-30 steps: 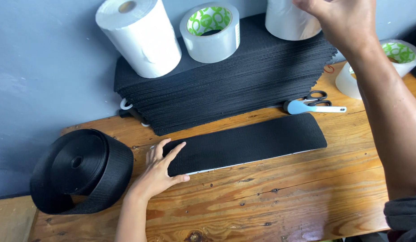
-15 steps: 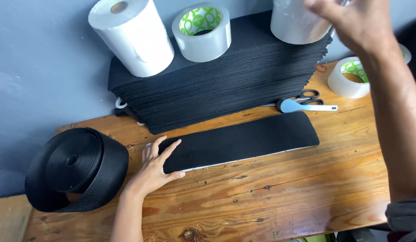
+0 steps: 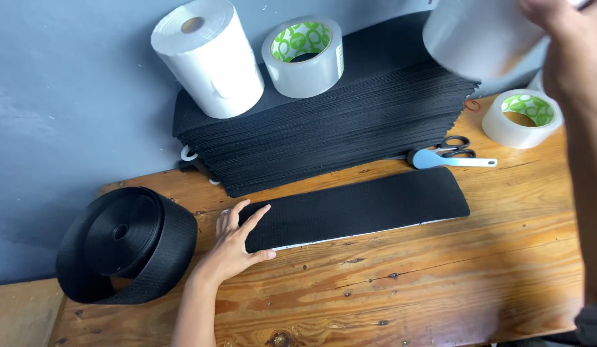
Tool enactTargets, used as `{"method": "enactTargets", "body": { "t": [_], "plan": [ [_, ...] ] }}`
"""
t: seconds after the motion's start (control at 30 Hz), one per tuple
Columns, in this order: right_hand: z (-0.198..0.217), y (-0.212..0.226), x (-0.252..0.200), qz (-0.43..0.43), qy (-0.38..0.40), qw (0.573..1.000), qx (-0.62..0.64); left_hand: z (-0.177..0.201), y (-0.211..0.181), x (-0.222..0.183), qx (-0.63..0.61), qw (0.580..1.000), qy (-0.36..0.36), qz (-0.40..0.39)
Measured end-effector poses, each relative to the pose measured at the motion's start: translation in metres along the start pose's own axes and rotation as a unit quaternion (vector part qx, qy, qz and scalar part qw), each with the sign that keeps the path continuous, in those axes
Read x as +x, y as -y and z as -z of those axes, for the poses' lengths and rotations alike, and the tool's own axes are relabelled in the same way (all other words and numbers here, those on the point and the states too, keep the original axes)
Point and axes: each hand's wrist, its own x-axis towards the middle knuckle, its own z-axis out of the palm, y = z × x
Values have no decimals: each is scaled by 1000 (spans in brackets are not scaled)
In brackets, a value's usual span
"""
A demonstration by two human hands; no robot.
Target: Applying adhesive to a black strip, attaching it to a base material, and cutting it to size with scissors.
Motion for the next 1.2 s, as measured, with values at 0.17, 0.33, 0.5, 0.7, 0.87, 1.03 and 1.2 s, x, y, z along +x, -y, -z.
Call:
{"method": "enactTargets", "body": {
  "t": [0.17, 0.33, 0.5, 0.7, 0.87, 1.03, 1.2],
  "plan": [
    [32, 42, -75, 3, 75, 997, -27, -5, 6, 3, 19, 1000, -12, -19],
    [42, 62, -198, -50, 227, 971, -57, -11, 13, 4, 33, 998, -32, -46],
    [59, 38, -261, -96, 364, 925, -46, -13, 16, 3, 16, 998, -38, -47],
    [82, 19, -297, -261, 402, 877, -15, -19, 23, 6, 29, 996, -53, -65],
    [84, 37, -262, -303, 458, 812, 199, -16, 17, 3, 12, 998, -41, -47],
    [52, 59, -205, -270, 541, 752, 263, -9, 5, -3, -10, 1000, -14, -12],
    [9, 41, -161, -87, 414, 906, 11, -11, 7, -1, 11, 999, -18, -28]
  ]
}}
